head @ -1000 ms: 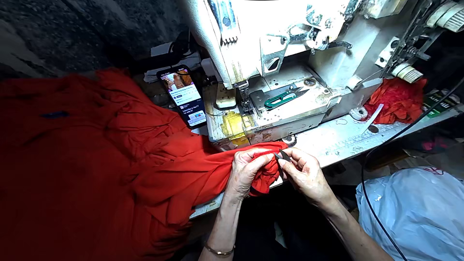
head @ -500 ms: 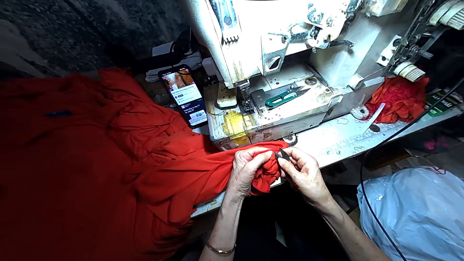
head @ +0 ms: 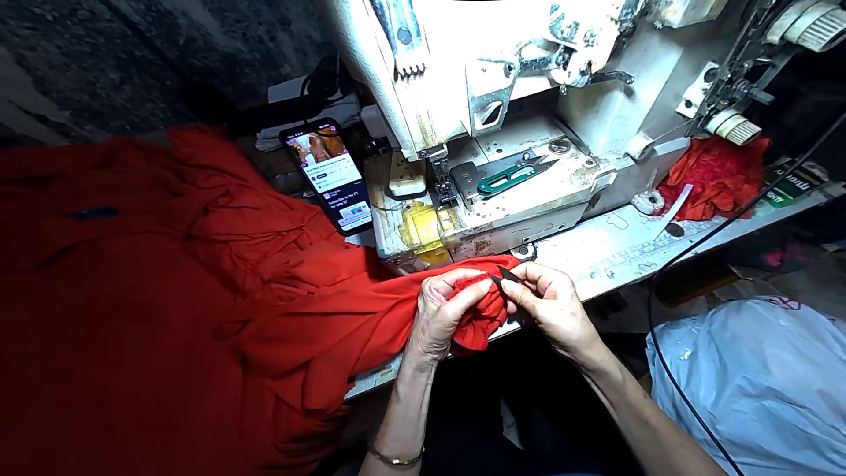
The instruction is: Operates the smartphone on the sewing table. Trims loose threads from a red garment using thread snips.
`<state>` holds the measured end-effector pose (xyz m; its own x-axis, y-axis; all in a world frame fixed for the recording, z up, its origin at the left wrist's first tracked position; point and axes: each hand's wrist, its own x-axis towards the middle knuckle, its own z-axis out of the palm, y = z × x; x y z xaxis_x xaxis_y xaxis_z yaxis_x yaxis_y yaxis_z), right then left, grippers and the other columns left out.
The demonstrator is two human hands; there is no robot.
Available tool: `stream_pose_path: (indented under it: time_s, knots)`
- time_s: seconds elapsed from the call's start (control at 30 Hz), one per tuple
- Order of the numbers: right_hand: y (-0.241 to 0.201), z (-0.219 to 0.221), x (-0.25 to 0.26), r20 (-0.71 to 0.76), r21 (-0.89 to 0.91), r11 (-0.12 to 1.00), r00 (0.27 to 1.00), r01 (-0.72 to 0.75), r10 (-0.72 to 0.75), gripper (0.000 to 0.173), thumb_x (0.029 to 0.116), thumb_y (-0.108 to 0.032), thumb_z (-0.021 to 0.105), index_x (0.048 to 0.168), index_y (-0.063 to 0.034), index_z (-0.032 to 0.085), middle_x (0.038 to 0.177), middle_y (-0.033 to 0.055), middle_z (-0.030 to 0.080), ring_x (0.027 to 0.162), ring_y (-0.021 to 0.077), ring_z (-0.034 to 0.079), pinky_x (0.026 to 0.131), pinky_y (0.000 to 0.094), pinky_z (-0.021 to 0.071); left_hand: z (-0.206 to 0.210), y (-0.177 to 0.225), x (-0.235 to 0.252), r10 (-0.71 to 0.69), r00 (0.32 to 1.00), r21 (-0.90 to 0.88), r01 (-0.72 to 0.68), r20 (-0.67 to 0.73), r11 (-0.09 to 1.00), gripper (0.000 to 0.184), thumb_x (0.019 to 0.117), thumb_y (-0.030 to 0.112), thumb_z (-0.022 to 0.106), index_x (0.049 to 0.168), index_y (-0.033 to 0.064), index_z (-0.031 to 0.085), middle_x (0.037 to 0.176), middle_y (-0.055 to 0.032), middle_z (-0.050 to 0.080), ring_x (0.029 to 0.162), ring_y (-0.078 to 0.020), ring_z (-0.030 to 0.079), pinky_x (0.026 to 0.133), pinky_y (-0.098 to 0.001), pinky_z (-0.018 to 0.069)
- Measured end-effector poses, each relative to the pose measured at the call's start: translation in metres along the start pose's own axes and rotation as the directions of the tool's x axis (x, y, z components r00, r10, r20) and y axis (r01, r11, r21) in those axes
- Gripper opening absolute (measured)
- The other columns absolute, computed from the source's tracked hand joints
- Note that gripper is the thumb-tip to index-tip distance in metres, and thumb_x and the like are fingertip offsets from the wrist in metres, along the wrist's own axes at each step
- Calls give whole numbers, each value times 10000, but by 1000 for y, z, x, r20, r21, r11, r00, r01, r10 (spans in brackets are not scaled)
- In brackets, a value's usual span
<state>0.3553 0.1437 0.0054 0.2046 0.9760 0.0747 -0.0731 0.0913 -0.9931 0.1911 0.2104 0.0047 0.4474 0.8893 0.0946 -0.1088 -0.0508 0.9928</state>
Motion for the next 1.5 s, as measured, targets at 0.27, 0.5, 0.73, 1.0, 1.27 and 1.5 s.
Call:
stream_pose_path:
  time_s: [0.27, 0.5, 0.73, 1.0, 1.27, 1.5]
  knots:
    - [11, -3, 10, 107, 79, 995, 992, 64, -72, 195, 984, -140, 636, 814, -48, 662, 572, 38, 551, 433, 62, 466, 406, 189, 380, 6, -6, 0, 82, 990, 100, -71, -117, 992, 108, 858, 43, 691, 855, 102, 781, 696, -15, 693, 547, -54, 598, 496, -198, 493]
    - [2, -11, 1, 98, 398, 917, 994, 1, -44, 167, 1009, -129, 583, 886, -54, 668, 629, 35, 599, 459, 16, 509, 429, 139, 432, 3, -4, 1, 19, 991, 74, -9, -135, 997, 91, 871, 71, 703, 867, 110, 786, 666, -19, 681, 519, -53, 586, 469, -197, 477]
    - [-3, 2, -17, -31, 166, 985, 998, -47, 53, 75, 1004, -51, 605, 1064, -14, 631, 664, 95, 653, 431, 85, 557, 391, 197, 474, 4, -2, 0, 1, 994, -34, -5, -108, 999, 169, 911, 50, 629, 899, 104, 789, 695, -10, 695, 543, -37, 601, 502, -186, 504]
    - [-2, 8, -11, -39, -23, 999, 998, 47, -48, 96, 969, -43, 625, 1029, -28, 698, 631, 37, 630, 438, 55, 502, 412, 185, 417, 4, -3, 0, 1, 997, -46, -4, -78, 999, 181, 916, 59, 615, 875, 103, 785, 673, -7, 686, 534, -38, 600, 496, -191, 504]
    - [1, 15, -11, -247, -76, 977, 946, 198, -210, 141, 856, -27, 744, 976, -66, 682, 632, -21, 588, 435, 23, 481, 399, 161, 425, 5, 1, -3, -1, 998, -47, -2, -64, 999, 175, 927, 43, 632, 898, 106, 792, 667, -6, 683, 517, -27, 585, 479, -176, 489]
    - [0, 6, 1, -97, -260, 920, 940, 294, -328, 220, 871, -8, 741, 1090, -21, 721, 838, 11, 691, 560, 15, 544, 484, 152, 456, 1, -3, 0, 43, 999, 77, -44, 7, 996, 212, 839, 47, 624, 961, 87, 794, 783, -26, 736, 627, -67, 666, 551, -216, 548]
